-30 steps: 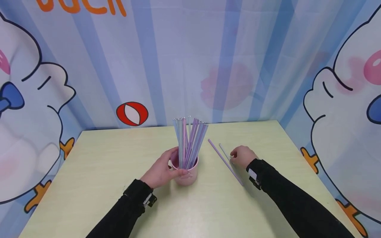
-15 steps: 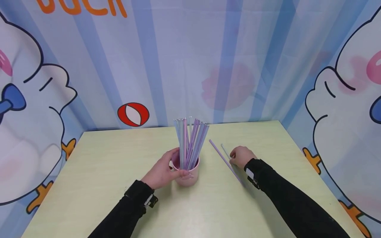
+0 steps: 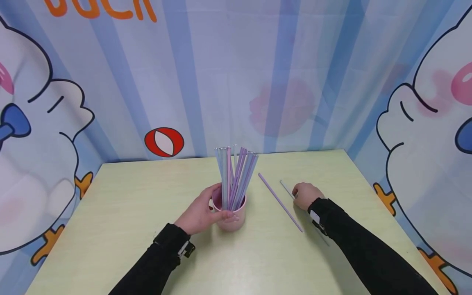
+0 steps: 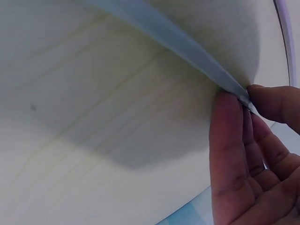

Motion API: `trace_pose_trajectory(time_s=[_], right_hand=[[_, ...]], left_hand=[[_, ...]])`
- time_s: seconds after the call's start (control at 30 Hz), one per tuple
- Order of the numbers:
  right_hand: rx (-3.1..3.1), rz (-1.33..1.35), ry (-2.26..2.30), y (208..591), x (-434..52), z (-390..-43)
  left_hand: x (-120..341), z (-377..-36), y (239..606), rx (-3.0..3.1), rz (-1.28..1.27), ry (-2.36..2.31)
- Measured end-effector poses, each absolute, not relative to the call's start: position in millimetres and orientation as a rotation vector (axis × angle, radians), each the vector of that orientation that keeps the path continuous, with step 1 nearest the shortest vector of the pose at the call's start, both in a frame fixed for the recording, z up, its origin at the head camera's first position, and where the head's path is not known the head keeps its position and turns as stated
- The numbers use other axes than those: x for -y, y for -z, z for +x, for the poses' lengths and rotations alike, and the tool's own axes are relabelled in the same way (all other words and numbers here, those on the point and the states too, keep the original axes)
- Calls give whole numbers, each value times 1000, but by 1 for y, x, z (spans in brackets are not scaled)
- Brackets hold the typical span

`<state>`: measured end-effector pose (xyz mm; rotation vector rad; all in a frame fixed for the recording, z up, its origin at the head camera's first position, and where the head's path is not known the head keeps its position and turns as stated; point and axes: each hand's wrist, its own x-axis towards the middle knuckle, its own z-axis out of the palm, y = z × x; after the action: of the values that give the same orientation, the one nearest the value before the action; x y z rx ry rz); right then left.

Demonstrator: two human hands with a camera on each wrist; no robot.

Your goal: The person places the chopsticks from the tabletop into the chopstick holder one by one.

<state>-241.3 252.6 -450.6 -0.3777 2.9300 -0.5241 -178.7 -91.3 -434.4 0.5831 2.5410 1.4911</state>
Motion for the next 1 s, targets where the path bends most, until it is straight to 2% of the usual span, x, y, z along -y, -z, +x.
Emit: trace_pose_trajectory(time_s=[0.57, 1.0], right_hand=[[-2912, -418, 581, 448, -272, -232], [-2842, -422, 1009, 407, -261, -234]], left_hand=[[90, -177, 435, -2563, 552, -1462], [90, -177, 434, -2566, 539, -1461]])
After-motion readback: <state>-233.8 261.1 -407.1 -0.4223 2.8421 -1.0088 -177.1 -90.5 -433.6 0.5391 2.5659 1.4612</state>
